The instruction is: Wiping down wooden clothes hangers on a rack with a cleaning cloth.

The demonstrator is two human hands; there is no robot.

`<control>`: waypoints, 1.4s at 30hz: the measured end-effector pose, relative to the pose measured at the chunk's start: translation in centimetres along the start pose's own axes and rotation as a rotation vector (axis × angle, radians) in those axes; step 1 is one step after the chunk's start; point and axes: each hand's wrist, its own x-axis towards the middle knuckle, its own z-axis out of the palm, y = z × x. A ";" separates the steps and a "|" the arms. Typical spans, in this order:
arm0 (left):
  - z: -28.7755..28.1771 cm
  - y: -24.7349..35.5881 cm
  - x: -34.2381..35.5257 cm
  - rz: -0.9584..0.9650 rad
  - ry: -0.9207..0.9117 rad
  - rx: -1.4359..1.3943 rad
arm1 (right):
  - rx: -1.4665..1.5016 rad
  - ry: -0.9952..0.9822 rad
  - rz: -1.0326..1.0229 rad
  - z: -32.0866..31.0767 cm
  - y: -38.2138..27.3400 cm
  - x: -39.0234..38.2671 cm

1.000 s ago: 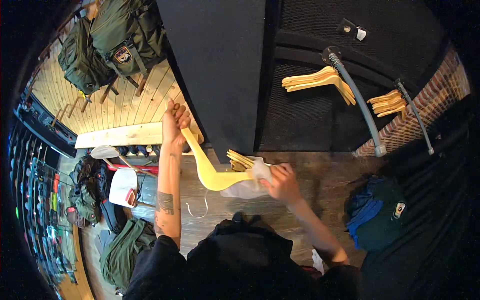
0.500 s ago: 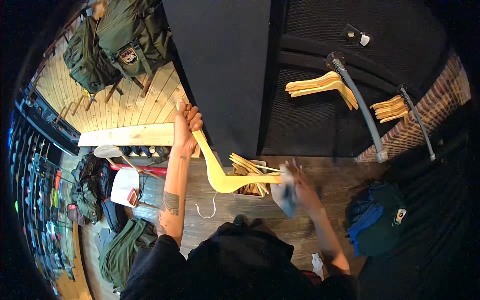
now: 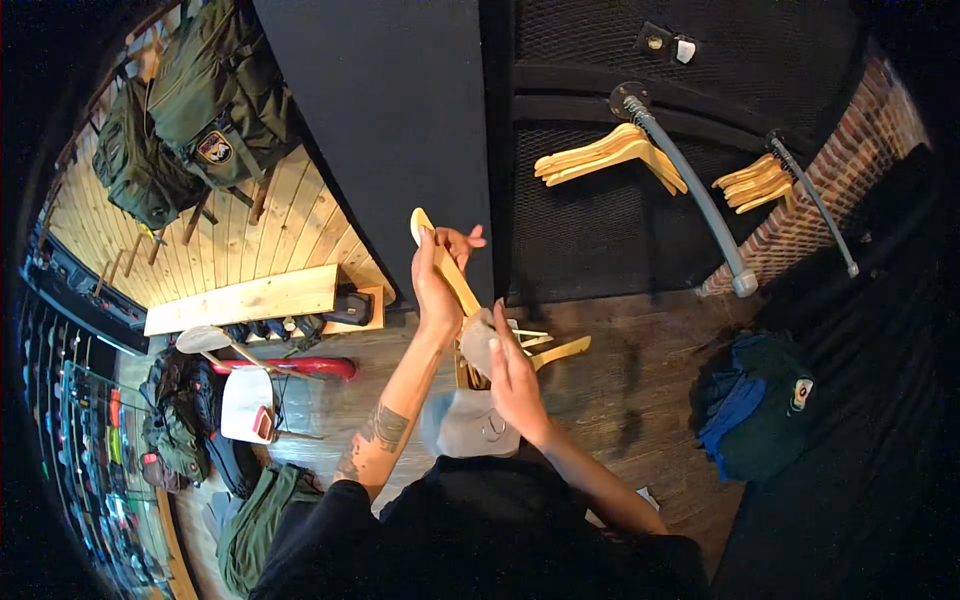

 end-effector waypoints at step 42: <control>-4.7 -1.0 -10.5 -0.695 -0.667 1.150 | 0.388 0.318 0.091 -3.0 2.7 5.3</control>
